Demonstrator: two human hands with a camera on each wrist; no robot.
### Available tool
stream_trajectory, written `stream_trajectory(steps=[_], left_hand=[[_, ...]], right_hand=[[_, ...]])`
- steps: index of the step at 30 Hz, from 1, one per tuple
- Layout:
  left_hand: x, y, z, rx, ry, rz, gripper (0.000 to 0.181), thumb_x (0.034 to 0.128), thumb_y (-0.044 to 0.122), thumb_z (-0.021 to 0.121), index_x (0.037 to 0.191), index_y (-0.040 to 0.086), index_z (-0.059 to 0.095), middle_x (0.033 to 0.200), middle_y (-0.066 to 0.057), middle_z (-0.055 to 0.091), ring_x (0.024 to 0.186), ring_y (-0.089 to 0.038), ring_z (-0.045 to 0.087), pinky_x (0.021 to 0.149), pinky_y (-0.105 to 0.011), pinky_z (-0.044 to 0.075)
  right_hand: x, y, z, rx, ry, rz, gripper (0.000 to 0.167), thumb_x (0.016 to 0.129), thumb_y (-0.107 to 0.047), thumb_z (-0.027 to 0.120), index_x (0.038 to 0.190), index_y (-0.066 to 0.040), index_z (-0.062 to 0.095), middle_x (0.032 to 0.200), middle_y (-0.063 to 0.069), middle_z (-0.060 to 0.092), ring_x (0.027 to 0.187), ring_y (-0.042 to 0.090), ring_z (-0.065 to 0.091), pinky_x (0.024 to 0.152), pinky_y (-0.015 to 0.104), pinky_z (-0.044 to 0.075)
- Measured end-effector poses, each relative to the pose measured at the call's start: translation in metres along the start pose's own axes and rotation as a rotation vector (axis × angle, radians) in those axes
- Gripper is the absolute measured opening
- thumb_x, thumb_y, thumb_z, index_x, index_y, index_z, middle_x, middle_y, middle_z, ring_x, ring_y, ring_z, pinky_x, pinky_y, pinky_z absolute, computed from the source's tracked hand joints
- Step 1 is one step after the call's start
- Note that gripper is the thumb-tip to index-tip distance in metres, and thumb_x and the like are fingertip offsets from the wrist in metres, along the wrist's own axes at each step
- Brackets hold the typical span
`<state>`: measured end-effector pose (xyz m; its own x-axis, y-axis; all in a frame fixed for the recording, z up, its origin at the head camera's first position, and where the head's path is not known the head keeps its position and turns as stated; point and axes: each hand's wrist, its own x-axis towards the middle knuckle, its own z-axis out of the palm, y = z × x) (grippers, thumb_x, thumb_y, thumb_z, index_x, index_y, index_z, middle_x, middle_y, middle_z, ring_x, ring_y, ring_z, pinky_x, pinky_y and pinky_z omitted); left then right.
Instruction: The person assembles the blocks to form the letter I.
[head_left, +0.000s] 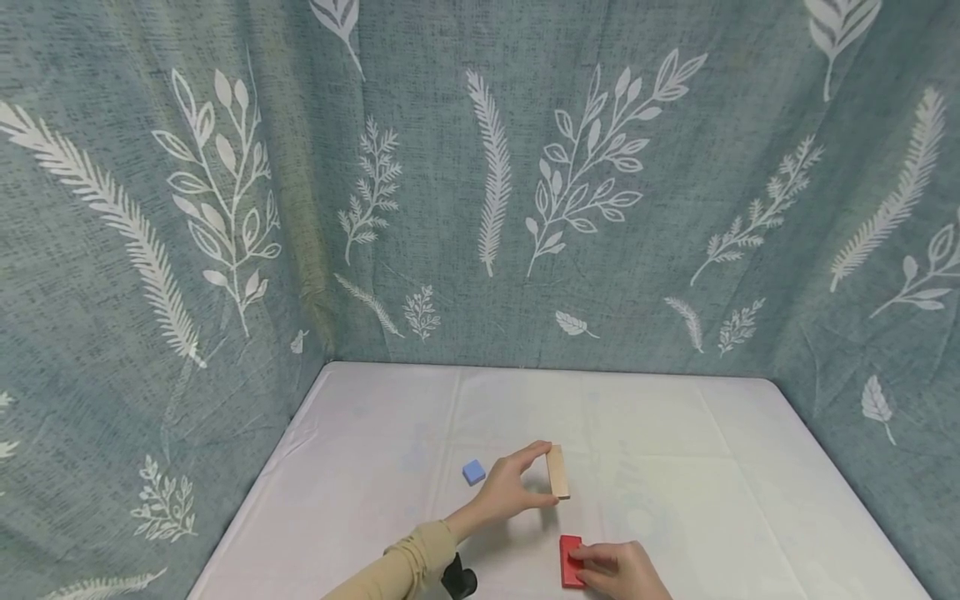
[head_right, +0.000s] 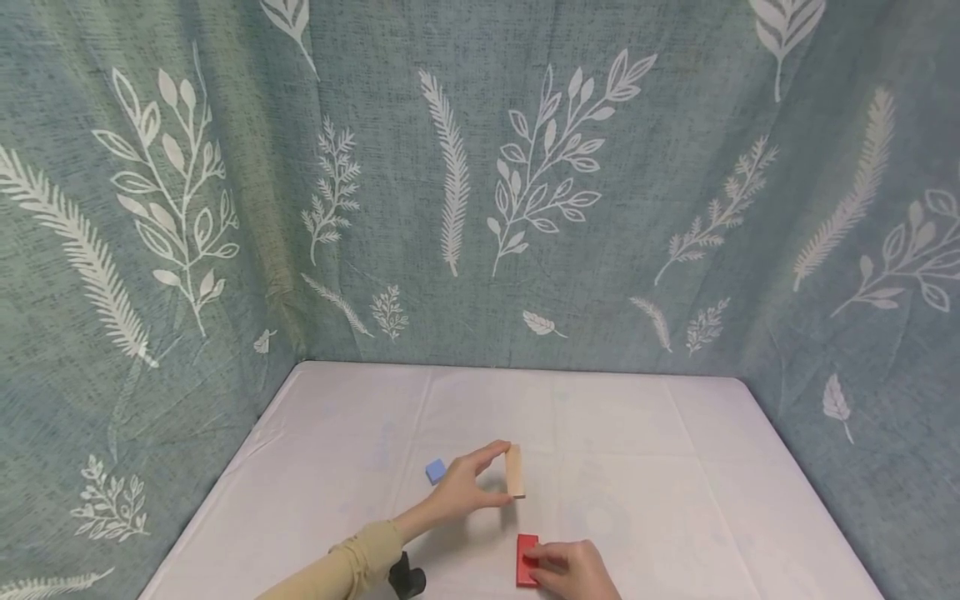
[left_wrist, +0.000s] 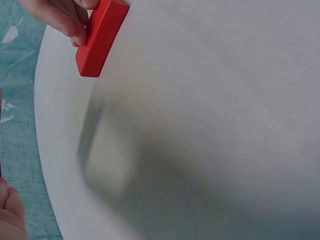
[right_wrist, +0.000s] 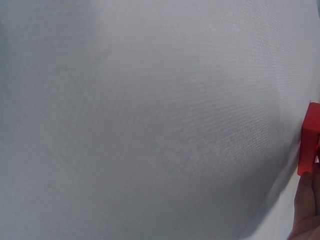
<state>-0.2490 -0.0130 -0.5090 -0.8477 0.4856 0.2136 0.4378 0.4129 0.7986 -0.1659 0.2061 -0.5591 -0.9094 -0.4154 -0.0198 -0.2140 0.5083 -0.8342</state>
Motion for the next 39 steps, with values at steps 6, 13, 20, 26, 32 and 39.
stream_trajectory(steps=[6, 13, 20, 26, 32, 39], left_hand=[[0.002, 0.002, 0.002, 0.003, -0.02, -0.011, 0.071, 0.0744, 0.017, 0.08, 0.137, 0.004, 0.048, 0.143, -0.013, 0.048, 0.134, -0.028, 0.044, 0.109, -0.043, 0.043], [0.003, 0.0, 0.007, 0.035, -0.015, -0.019, 0.072, 0.0737, 0.017, 0.08, 0.136, 0.003, 0.049, 0.143, -0.013, 0.049, 0.133, -0.028, 0.045, 0.109, -0.043, 0.043], [0.005, 0.005, 0.012, 0.015, -0.034, -0.04, 0.073, 0.0735, 0.014, 0.08, 0.137, 0.0, 0.047, 0.144, -0.017, 0.047, 0.133, -0.031, 0.044, 0.108, -0.044, 0.043], [0.005, 0.004, 0.02, 0.019, -0.044, -0.057, 0.074, 0.0714, 0.012, 0.081, 0.136, -0.001, 0.048, 0.143, -0.018, 0.046, 0.133, -0.031, 0.045, 0.109, -0.041, 0.043], [0.004, 0.001, 0.025, 0.03, -0.057, -0.049, 0.075, 0.0706, 0.014, 0.082, 0.136, -0.001, 0.048, 0.142, -0.016, 0.048, 0.131, -0.032, 0.047, 0.108, -0.04, 0.044], [-0.001, 0.003, 0.026, 0.026, -0.079, -0.067, 0.075, 0.0694, 0.014, 0.083, 0.135, 0.0, 0.05, 0.141, -0.016, 0.049, 0.13, -0.032, 0.048, 0.108, -0.039, 0.045]], right_hand=[[-0.001, 0.0, 0.001, 0.011, 0.005, -0.006, 0.027, 0.082, -0.019, 0.073, 0.104, -0.004, 0.073, 0.098, 0.008, 0.074, 0.086, -0.003, 0.064, 0.079, 0.028, 0.06], [0.001, 0.001, 0.0, -0.046, 0.028, -0.062, 0.026, 0.082, -0.019, 0.073, 0.103, -0.005, 0.074, 0.096, 0.007, 0.075, 0.083, -0.004, 0.062, 0.075, 0.013, 0.055], [0.001, 0.002, 0.001, -0.03, 0.025, -0.049, 0.028, 0.082, -0.02, 0.073, 0.105, -0.003, 0.073, 0.098, 0.009, 0.074, 0.085, -0.002, 0.064, 0.077, 0.027, 0.06], [0.001, 0.002, 0.001, -0.037, 0.048, -0.113, 0.027, 0.082, -0.018, 0.073, 0.103, -0.001, 0.073, 0.097, 0.012, 0.074, 0.086, 0.001, 0.066, 0.075, 0.018, 0.059], [0.0, 0.003, 0.0, -0.034, 0.036, -0.08, 0.027, 0.082, -0.018, 0.072, 0.104, -0.001, 0.073, 0.097, 0.011, 0.074, 0.086, -0.004, 0.063, 0.076, 0.023, 0.06], [0.0, 0.005, 0.001, -0.015, 0.042, -0.115, 0.026, 0.082, -0.015, 0.073, 0.103, 0.001, 0.072, 0.097, 0.014, 0.074, 0.086, 0.0, 0.065, 0.074, 0.018, 0.059]])
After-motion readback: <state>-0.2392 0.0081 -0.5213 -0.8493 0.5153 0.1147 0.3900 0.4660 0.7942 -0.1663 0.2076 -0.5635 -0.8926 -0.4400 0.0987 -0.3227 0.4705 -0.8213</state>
